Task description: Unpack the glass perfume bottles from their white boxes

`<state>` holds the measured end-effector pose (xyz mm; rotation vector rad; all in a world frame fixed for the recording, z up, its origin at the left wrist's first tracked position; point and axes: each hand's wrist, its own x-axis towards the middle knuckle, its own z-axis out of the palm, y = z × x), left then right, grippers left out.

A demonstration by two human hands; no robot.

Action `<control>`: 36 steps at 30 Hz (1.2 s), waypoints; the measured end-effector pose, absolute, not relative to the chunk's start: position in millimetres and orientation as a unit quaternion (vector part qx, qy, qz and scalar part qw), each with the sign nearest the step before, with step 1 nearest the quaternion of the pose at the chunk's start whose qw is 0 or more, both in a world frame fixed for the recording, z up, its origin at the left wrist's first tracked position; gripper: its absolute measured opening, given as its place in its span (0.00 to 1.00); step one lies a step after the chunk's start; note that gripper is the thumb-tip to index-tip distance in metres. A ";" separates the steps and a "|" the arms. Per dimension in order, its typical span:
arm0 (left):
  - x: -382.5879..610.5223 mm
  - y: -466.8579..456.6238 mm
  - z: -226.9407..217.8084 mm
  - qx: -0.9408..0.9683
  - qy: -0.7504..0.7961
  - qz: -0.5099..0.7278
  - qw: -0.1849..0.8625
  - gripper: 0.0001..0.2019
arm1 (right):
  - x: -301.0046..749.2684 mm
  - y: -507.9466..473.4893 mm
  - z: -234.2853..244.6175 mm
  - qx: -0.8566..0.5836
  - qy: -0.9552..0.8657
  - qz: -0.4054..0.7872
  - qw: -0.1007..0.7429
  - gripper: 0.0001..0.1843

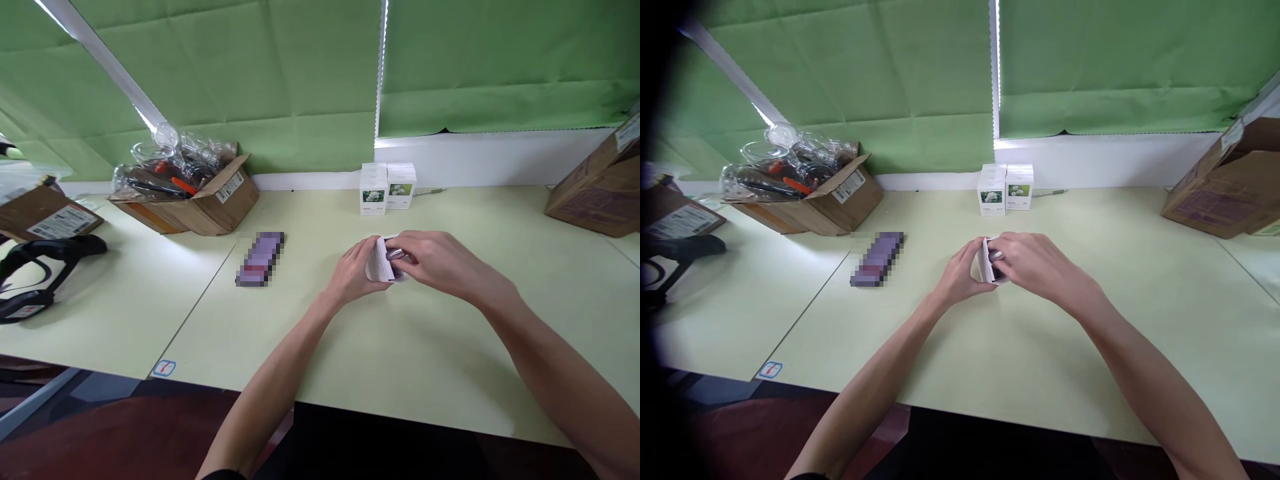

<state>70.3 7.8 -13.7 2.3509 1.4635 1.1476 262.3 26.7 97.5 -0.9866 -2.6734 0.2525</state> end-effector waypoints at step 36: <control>70.3 5.5 -8.5 0.756 0.517 0.384 0.116 0.41 | 256.4 26.8 86.6 -0.265 -0.951 -0.073 0.140 0.13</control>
